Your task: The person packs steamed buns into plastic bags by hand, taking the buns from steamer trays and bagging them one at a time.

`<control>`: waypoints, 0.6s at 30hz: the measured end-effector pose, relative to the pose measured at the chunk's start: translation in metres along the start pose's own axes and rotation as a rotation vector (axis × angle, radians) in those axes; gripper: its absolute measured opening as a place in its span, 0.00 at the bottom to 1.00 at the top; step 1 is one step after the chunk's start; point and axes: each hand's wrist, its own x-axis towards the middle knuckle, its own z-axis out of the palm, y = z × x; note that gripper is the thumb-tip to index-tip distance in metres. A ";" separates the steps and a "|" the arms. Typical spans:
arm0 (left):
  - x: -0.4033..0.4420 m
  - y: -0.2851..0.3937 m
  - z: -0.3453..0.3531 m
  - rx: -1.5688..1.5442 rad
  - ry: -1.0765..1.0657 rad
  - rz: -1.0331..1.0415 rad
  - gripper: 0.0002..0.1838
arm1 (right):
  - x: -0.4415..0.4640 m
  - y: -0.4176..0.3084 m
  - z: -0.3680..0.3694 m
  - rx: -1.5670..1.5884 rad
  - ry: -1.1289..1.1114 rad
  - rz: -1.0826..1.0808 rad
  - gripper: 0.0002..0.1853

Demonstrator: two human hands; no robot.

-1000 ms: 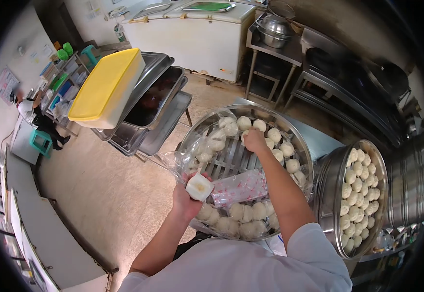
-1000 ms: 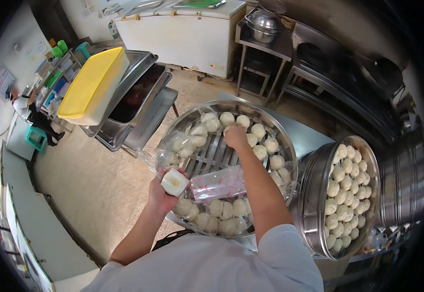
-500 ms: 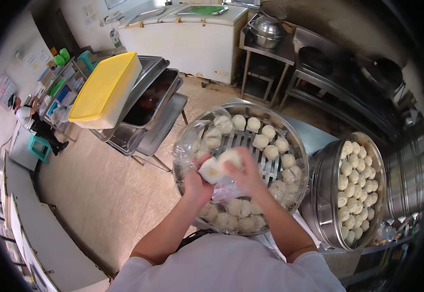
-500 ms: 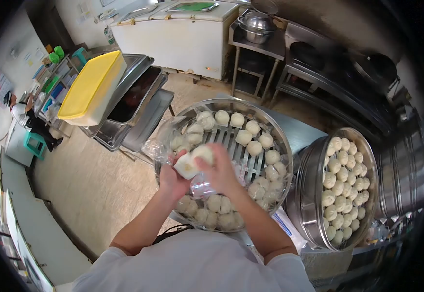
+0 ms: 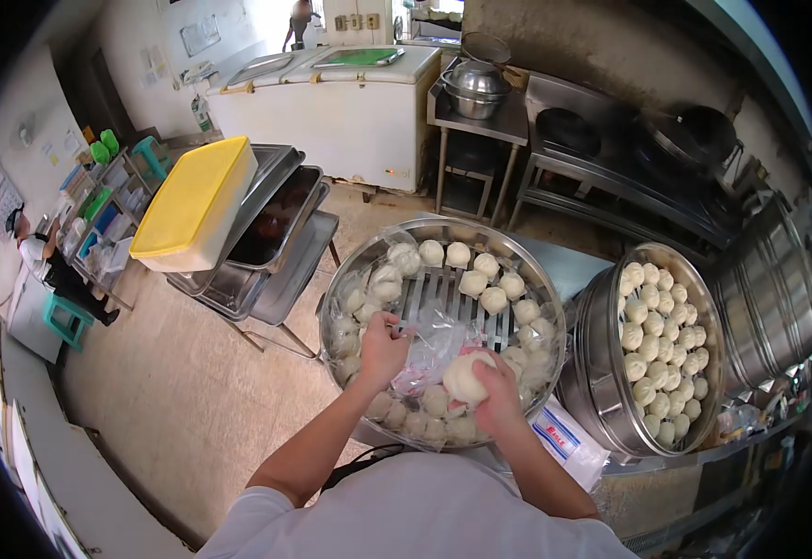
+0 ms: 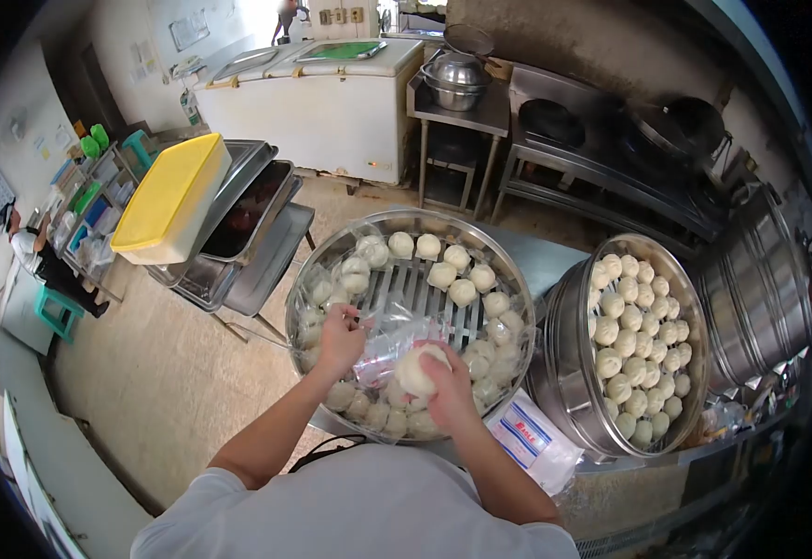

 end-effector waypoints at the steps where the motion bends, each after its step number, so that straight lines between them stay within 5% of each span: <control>1: -0.004 0.001 -0.002 0.084 -0.008 0.078 0.09 | -0.011 -0.012 0.004 -0.098 -0.077 -0.016 0.24; 5: -0.028 0.021 0.004 -0.003 -0.236 0.217 0.09 | -0.003 -0.029 0.017 -0.572 -0.093 0.094 0.24; 7: -0.032 0.031 0.004 -0.059 -0.342 0.187 0.07 | 0.017 -0.019 0.003 -0.466 -0.091 0.213 0.28; 10: -0.035 0.036 -0.001 -0.568 -0.504 -0.113 0.05 | 0.027 -0.009 -0.012 -0.130 -0.085 0.248 0.33; 14: -0.039 0.009 -0.001 -0.550 -0.572 -0.133 0.05 | 0.031 -0.009 -0.033 0.317 -0.196 0.323 0.36; 18: -0.061 0.031 0.015 -0.402 -0.424 0.138 0.04 | 0.041 0.028 -0.020 -0.120 0.044 0.058 0.32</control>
